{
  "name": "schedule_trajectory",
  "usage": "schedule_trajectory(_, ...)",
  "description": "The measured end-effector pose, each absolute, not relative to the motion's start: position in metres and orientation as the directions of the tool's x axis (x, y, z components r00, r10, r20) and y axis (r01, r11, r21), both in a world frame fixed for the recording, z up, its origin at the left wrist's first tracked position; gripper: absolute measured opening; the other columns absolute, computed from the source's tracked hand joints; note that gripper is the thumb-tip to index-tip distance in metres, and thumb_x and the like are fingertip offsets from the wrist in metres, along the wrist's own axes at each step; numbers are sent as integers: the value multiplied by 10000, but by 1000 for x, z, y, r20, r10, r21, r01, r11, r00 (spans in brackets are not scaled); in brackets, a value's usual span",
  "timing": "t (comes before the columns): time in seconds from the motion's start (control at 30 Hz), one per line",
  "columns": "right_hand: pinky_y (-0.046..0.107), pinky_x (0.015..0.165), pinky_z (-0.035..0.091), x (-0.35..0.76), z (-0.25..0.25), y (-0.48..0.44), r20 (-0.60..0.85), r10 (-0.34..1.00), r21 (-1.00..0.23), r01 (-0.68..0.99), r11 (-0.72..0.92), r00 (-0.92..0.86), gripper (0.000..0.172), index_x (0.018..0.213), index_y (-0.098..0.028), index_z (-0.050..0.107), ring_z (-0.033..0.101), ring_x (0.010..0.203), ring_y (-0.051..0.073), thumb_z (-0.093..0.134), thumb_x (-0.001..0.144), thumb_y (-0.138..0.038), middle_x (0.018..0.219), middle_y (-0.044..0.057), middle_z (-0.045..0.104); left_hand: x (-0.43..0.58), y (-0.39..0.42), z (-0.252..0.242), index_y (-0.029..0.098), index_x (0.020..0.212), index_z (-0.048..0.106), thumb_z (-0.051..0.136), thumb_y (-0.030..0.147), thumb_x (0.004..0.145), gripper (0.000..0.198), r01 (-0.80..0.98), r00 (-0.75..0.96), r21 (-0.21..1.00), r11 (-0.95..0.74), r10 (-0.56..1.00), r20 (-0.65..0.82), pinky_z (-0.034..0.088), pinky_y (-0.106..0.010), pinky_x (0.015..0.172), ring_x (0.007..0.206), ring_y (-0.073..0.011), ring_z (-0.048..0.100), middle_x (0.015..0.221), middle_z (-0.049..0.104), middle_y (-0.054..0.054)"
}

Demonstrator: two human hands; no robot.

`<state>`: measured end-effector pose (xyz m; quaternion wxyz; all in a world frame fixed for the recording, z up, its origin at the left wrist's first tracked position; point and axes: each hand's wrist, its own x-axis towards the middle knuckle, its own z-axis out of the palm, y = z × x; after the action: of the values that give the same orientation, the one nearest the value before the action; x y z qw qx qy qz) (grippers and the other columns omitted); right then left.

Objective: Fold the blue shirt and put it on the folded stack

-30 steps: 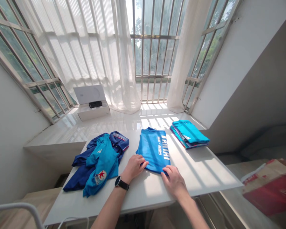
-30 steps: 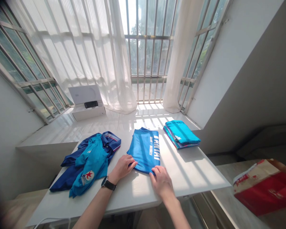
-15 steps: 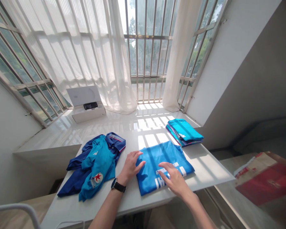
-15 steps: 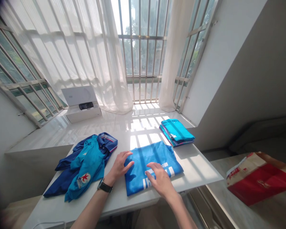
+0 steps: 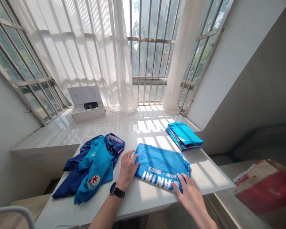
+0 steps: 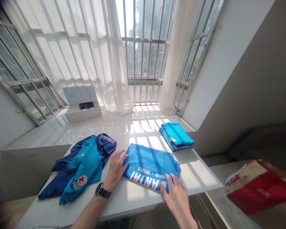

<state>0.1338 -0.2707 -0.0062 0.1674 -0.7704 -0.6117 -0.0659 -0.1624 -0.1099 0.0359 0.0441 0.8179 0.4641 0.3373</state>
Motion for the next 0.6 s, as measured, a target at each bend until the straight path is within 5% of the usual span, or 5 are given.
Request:
schedule_trajectory(0.1, 451, 752, 527, 114, 3, -278, 306, 922, -165, 967, -193, 237, 386, 1140, -255, 741, 696, 990, 372, 621, 890, -523, 1132, 184, 736, -160, -118, 43, 237, 1052, 683, 510, 253, 1019, 176, 635, 434, 396, -663, 730, 528, 517, -419, 899, 1016, -260, 646, 1151, 682, -101)
schedule_trajectory(0.23, 383, 674, 485, 107, 27, -273, 277, 948, -290, 954, -72, 156, 269, 893, -270, 771, 719, 806, 315, 655, 869, -511, 880, 146, 756, -149, -130, 45, 225, 876, 677, 465, 316, 1048, 288, 476, 731, 312, -822, 568, 378, 501, -353, 766, 842, -220, 643, 931, 692, -77)
schedule_trajectory(0.33, 353, 627, 468, 103, 46, -266, 186, 967, -324, 940, -107, 174, 282, 777, -252, 757, 724, 702, 286, 648, 880, -491, 784, 131, 752, -142, -132, 40, 215, 821, 663, 446, 288, 1056, 328, 539, 719, 300, -787, 615, 324, 487, -377, 776, 811, -222, 629, 855, 685, -68)
schedule_trajectory(0.47, 319, 567, 460, 82, 55, -264, 45, 990, -324, 939, -115, 137, 326, 762, -246, 749, 737, 642, 272, 567, 950, -439, 714, 90, 762, -147, -123, 33, 227, 1030, 707, 527, 253, 1019, 182, 637, 575, 334, -695, 717, 396, 470, -502, 989, 1167, -313, 601, 1135, 713, -91)
schedule_trajectory(0.6, 315, 691, 551, 49, 53, -270, 69, 997, -481, 877, 15, 21, 245, 1021, -257, 779, 772, 812, 276, 602, 940, -407, 896, 77, 809, -154, -119, 33, 237, 1256, 658, 617, 251, 961, 299, 623, 484, 403, -670, 735, 474, 443, -556, 1085, 1376, -348, 473, 1444, 573, -118)
